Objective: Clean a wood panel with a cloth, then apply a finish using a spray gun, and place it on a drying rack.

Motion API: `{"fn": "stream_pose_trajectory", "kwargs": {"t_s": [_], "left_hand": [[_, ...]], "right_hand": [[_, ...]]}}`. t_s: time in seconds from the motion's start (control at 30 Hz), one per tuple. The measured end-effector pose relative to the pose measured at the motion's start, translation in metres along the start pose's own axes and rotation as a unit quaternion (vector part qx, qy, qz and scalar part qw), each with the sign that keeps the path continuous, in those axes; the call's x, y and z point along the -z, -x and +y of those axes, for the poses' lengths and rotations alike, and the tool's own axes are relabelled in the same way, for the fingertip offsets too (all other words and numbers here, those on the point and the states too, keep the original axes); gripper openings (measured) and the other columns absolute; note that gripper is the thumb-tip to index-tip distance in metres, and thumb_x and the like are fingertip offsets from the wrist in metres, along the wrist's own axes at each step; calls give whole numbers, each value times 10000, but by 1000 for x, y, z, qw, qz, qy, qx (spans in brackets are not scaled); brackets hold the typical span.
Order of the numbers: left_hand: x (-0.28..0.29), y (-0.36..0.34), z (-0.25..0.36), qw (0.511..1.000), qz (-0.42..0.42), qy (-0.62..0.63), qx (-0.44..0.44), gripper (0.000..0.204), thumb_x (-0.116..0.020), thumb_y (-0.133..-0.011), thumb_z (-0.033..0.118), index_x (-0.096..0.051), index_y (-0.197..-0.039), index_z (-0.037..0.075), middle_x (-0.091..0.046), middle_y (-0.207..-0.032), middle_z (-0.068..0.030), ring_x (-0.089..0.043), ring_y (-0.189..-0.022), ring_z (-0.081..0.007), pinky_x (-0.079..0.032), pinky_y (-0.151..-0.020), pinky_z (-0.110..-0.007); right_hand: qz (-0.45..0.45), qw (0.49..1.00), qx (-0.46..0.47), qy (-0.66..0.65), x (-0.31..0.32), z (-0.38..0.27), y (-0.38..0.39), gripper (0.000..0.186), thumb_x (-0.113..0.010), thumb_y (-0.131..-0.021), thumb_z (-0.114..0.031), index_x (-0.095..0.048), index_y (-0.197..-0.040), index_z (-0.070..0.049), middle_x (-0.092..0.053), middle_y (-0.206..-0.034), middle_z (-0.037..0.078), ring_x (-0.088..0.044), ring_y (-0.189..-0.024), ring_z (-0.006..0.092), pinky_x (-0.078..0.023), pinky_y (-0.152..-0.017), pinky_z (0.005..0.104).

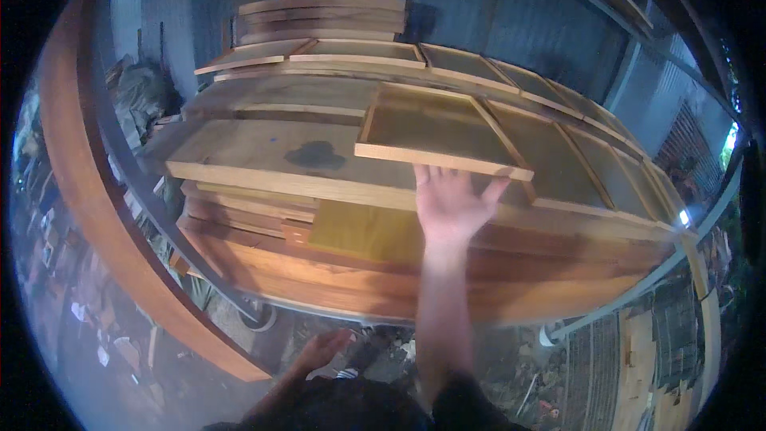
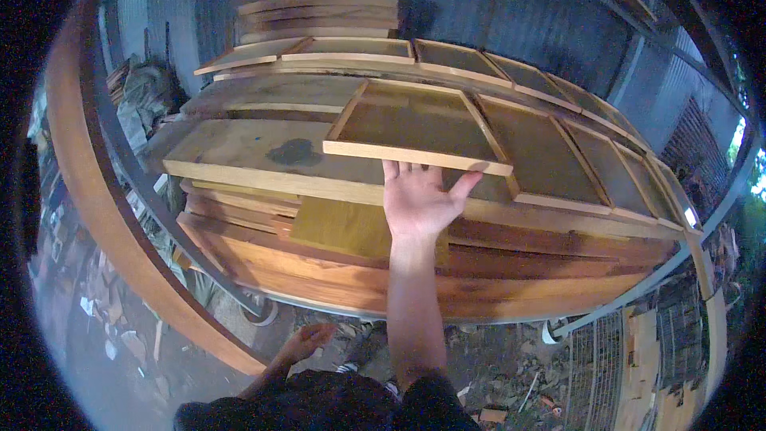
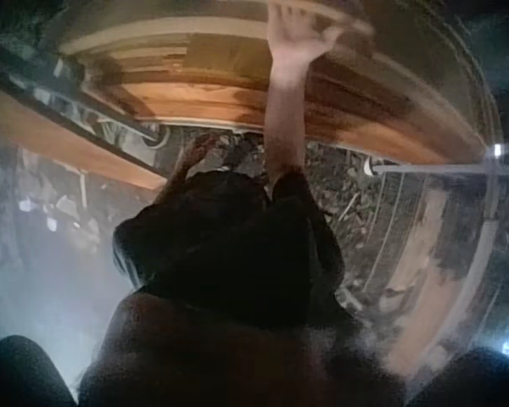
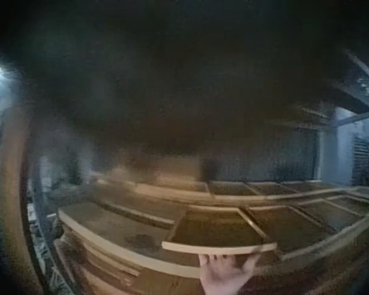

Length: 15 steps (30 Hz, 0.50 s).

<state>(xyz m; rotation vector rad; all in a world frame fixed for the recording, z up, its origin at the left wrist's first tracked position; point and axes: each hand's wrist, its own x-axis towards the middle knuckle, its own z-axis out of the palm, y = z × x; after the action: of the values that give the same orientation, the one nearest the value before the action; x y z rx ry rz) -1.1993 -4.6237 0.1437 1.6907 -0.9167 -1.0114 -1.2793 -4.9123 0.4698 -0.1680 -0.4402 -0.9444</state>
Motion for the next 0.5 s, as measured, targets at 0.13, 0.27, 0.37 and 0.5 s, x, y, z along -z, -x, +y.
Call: {"fn": "stream_pose_trajectory", "kwargs": {"t_s": [0.13, 0.27, 0.37, 0.5], "left_hand": [[-3, 2, 10, 999, 18, -18, -20, 338, -543, -1006, 238, -624, -1258, 26, -668, -1228, -124, -606, -1145, -190, -449, -997, -326], [7, -6, -11, 997, -10, -6, -80, 402, -564, -995, 331, -622, -1269, 43, -638, -1275, -84, -561, -1172, -177, -441, -996, -352], [2, 0, 14, 998, -14, -51, -46, 382, -574, -989, 308, -630, -1253, 38, -635, -1285, -101, -556, -1192, -190, -429, -1018, -364], [-3, 2, 27, 997, -32, -48, -51, 370, -552, -991, 254, -615, -1259, 7, -643, -1266, -126, -574, -1177, -208, -431, -1023, -363]], "right_hand": [[-10, 1000, 6, 6, 2, -4, -3, 833, -498, -873, -709, -417, -1430, -95, -393, -1496, 106, -312, -1402, 305, -217, -1168, 515], [7, 1000, 9, 1, 7, -4, -1, 810, -476, -885, -707, -419, -1430, -110, -398, -1493, 88, -315, -1400, 295, -216, -1167, 513], [8, 1000, 20, 4, 11, -11, 7, 808, -501, -876, -704, -426, -1424, -116, -402, -1492, 55, -314, -1398, 277, -187, -1176, 487], [35, 999, 37, 2, 2, -11, 25, 811, -584, -830, -702, -456, -1397, -136, -445, -1448, 36, -339, -1374, 252, -206, -1162, 460]]}}
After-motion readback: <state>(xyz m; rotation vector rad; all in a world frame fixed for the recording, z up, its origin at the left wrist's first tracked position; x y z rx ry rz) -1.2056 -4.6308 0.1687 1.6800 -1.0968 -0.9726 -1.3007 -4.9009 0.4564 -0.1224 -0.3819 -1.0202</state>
